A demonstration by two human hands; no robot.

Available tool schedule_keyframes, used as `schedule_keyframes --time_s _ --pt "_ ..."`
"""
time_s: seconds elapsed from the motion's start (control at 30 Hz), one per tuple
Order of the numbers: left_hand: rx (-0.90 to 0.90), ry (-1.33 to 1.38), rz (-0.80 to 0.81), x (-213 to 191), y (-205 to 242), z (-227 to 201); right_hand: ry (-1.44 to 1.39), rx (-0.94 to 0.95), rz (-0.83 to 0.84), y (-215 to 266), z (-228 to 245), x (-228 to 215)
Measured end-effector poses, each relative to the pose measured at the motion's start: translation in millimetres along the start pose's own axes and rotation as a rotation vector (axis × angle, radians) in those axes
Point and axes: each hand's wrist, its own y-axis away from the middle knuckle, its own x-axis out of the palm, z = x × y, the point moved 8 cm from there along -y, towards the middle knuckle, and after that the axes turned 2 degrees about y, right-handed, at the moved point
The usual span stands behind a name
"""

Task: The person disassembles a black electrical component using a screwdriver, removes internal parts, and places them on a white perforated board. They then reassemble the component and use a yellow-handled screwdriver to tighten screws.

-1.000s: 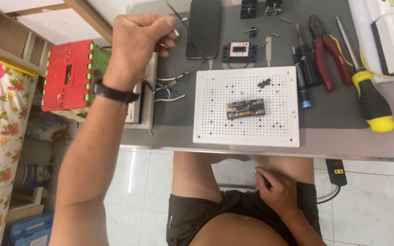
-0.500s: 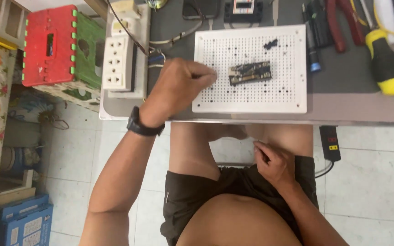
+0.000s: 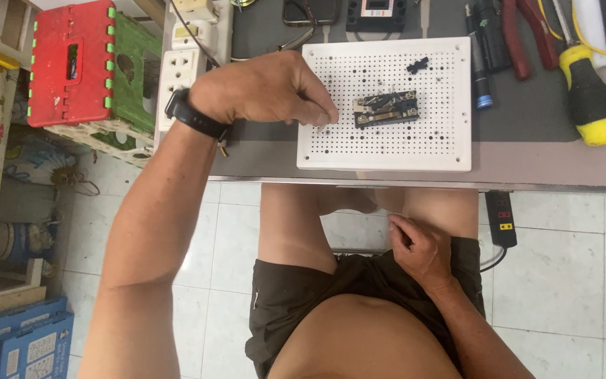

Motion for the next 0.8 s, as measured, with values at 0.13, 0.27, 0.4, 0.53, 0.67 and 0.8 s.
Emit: schedule_keyframes --time_s 0.13,0.27,0.4,0.53,0.67,0.8 --pt "-0.094 -0.221 -0.025 -5.3 5.3 -11.3 -0.011 -0.031 0.011 -6.3 7.9 -3.3" --pt "0.053 -0.339 -0.114 -11.4 4.2 -10.2 -0.005 0.009 0.035 3.6 -2.2 4.5" --pt "0.38 -0.403 -0.472 -15.4 30.3 -12.2 -0.064 0.07 0.076 9.3 -10.6 10.2" --pt "0.196 -0.182 -0.57 27.7 36.9 3.8 -0.061 0.028 0.045 1.4 -4.2 1.1" --pt "0.325 -0.213 -0.797 36.1 49.9 -1.1 -0.209 0.105 0.068 -0.8 -5.8 -13.7" --pt "0.352 -0.126 -0.777 27.1 50.7 -1.7 -0.31 0.215 -0.173 -17.4 -5.2 -59.5"
